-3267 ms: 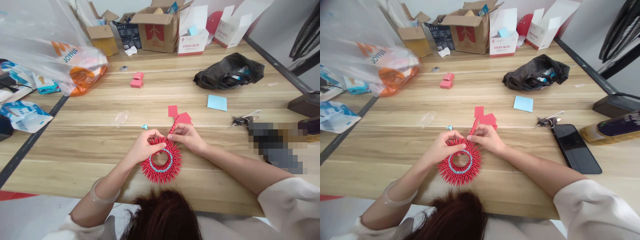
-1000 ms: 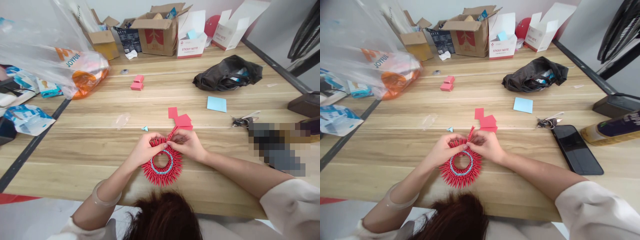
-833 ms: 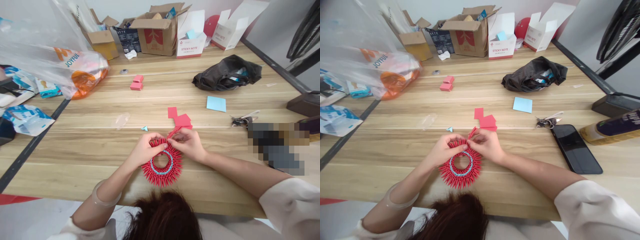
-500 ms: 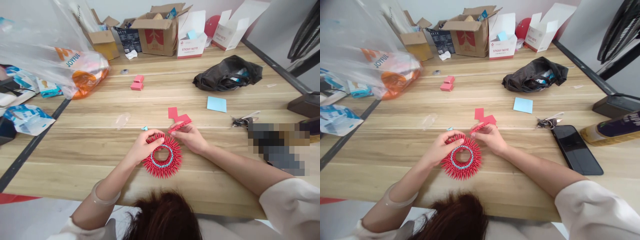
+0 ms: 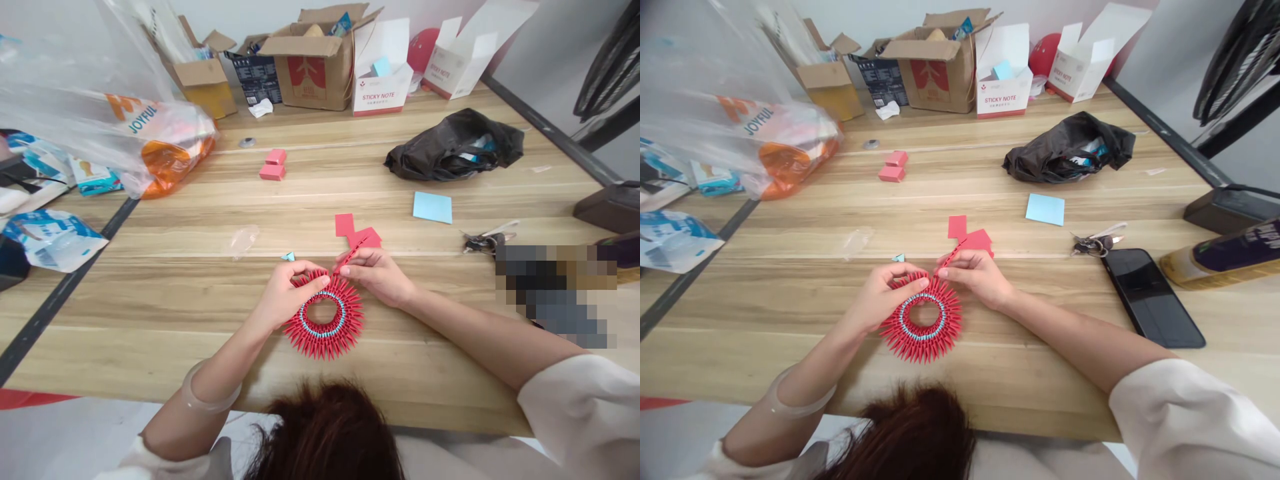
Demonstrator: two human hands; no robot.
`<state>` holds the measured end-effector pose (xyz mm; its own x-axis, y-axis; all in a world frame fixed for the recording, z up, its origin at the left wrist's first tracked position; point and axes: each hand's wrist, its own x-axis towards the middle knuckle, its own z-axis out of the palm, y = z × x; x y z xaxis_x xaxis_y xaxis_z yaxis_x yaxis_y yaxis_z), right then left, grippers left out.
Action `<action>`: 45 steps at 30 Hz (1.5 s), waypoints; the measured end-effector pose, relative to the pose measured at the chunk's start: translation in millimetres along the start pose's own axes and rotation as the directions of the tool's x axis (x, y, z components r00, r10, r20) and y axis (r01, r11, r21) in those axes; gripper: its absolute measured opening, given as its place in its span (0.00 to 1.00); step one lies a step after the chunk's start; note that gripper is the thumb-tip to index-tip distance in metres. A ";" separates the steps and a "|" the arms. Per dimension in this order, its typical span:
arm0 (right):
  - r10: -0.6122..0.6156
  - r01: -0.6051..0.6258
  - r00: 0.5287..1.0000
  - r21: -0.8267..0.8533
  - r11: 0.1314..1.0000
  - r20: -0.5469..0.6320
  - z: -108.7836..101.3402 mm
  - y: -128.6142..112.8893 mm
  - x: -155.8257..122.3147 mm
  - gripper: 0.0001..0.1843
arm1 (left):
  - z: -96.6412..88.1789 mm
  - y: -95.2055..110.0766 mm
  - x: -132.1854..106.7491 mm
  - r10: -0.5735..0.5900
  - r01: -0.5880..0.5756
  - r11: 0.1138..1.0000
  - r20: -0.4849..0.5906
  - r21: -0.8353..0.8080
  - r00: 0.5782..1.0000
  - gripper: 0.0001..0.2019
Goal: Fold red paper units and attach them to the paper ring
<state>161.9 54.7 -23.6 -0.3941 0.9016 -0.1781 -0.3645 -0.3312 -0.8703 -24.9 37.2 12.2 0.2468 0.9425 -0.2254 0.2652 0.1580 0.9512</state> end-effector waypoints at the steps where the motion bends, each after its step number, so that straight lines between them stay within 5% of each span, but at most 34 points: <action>1: -0.009 0.009 1.000 -0.005 1.000 -0.003 0.4 0.0 -0.3 0.12 | 0.1 0.1 -0.1 0.001 -0.001 1.000 -0.002 0.001 1.000 0.11; 30: -0.089 0.092 0.995 -0.106 0.990 0.038 -0.5 4.3 -0.1 0.07 | -2.9 0.3 -0.1 -0.040 0.033 0.997 0.084 0.075 0.996 0.12; 45: -0.034 0.047 0.997 -0.194 0.980 0.072 1.6 0.1 -3.5 0.12 | -2.2 0.3 1.4 -0.061 0.053 0.994 0.080 0.094 0.995 0.11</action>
<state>161.9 51.1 -22.3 -0.4417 0.8898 -0.1151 -0.2122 -0.2282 -0.9502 -26.6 39.2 12.6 0.3042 0.9044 -0.2992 0.3641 0.1799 0.9138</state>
